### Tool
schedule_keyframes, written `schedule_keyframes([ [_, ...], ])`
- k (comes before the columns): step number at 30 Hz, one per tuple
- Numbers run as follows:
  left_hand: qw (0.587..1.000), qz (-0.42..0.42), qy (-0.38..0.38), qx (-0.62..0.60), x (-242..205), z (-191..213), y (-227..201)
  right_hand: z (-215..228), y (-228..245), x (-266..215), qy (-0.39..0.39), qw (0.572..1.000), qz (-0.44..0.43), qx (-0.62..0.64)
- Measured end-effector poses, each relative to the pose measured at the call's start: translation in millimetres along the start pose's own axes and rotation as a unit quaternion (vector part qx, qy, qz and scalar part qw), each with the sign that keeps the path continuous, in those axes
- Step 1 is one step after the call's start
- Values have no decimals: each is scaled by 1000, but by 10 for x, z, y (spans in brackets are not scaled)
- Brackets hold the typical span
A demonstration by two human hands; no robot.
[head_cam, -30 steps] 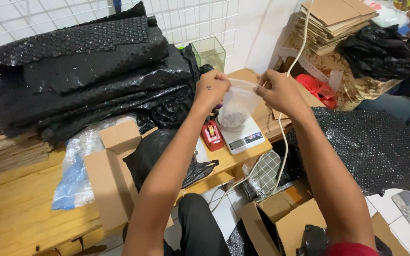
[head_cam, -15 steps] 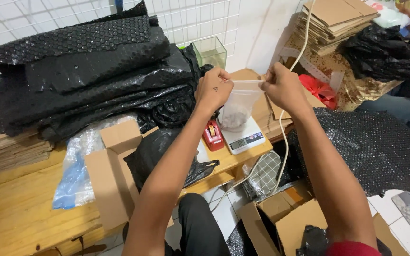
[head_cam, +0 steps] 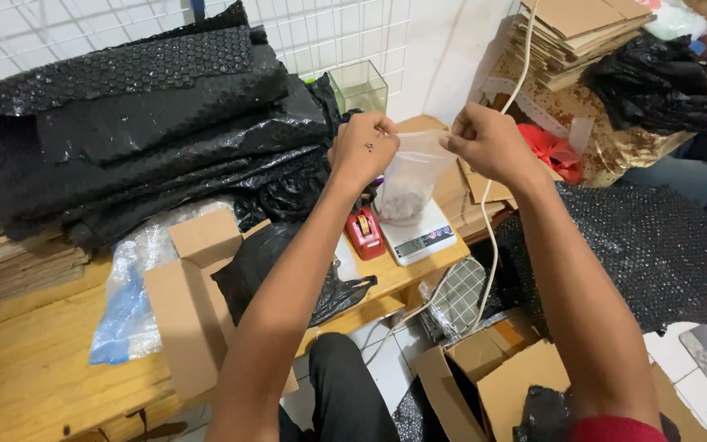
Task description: Assembling a cardboard box, placing items inside, and wrapping the package with plastic and bubble wrap.
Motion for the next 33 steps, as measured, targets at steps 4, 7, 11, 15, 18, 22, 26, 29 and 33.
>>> schedule_keyframes([
  [4,1000,2,10,-8,6,8,-36,103,192,-70,10,1000,-11,20],
  [7,1000,-3,25,1,-9,39,-42,142,238,-77,11,999,-26,37],
  [11,999,-9,36,-4,-43,76,-77,127,199,-58,7,999,-19,33],
  [15,998,-28,34,40,22,77,-20,126,192,-49,5,1000,2,11],
  [18,996,-37,38,66,71,18,26,160,345,-91,11,1000,13,2],
  [22,996,-5,76,52,31,111,-82,167,260,-46,14,1000,-3,9],
  [26,996,10,86,25,34,145,-86,193,294,-122,18,998,-32,55],
  [29,997,12,80,9,39,160,-94,206,328,-142,16,992,-55,115],
  [33,997,-4,73,-12,22,173,-123,255,466,-204,23,982,-78,171],
])
Point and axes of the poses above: each hand's wrist, its own x-axis towards the middle knuckle, its own z-axis out of the back of the hand, y = z × x, the point moved 7 cm from there along x, towards the middle knuckle, and after that the axes turned 13 degrees about -y, right-handed, at the moved point
